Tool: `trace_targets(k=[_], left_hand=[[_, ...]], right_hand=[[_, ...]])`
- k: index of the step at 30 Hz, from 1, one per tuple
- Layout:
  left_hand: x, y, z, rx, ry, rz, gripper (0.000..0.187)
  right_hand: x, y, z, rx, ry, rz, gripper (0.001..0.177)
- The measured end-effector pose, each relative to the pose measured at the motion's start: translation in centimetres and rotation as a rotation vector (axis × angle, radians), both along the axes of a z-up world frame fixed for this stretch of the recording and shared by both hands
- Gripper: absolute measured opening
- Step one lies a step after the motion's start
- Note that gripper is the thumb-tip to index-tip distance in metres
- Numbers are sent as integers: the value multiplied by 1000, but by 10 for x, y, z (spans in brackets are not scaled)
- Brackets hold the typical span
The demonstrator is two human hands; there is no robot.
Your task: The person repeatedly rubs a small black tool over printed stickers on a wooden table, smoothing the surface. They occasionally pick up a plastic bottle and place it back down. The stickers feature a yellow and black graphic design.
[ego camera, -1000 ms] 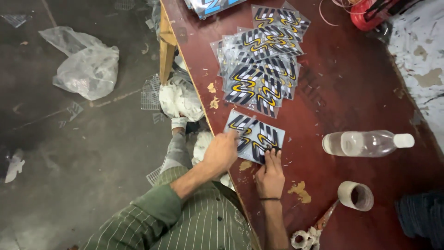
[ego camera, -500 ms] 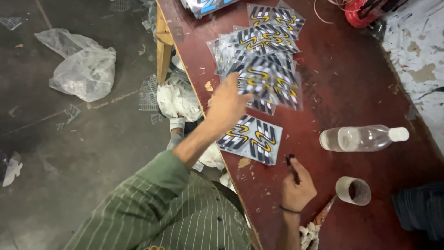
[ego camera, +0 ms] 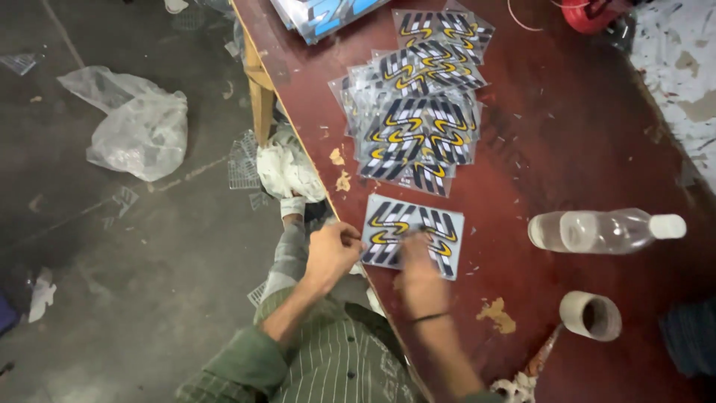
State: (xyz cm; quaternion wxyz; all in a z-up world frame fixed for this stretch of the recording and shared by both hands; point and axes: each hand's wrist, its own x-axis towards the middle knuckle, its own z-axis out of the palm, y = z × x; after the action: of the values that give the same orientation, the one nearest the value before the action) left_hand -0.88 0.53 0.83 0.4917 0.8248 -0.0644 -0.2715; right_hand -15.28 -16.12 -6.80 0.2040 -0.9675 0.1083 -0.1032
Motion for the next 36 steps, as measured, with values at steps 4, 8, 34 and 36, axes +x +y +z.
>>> trace_targets(k=[4, 8, 34, 36], left_hand=[[0, 4, -5, -15, 80, -9, 21], [11, 2, -3, -37, 117, -40, 20], [15, 6, 10, -54, 260, -27, 23], [17, 6, 8, -44, 246, -58, 21]], right_hand=[[-11, -3, -45, -130, 56, -290, 48], [46, 29, 57, -78, -160, 118, 48], [-16, 40, 62, -132, 9, -121, 49], [-27, 37, 61, -150, 20, -13, 49]])
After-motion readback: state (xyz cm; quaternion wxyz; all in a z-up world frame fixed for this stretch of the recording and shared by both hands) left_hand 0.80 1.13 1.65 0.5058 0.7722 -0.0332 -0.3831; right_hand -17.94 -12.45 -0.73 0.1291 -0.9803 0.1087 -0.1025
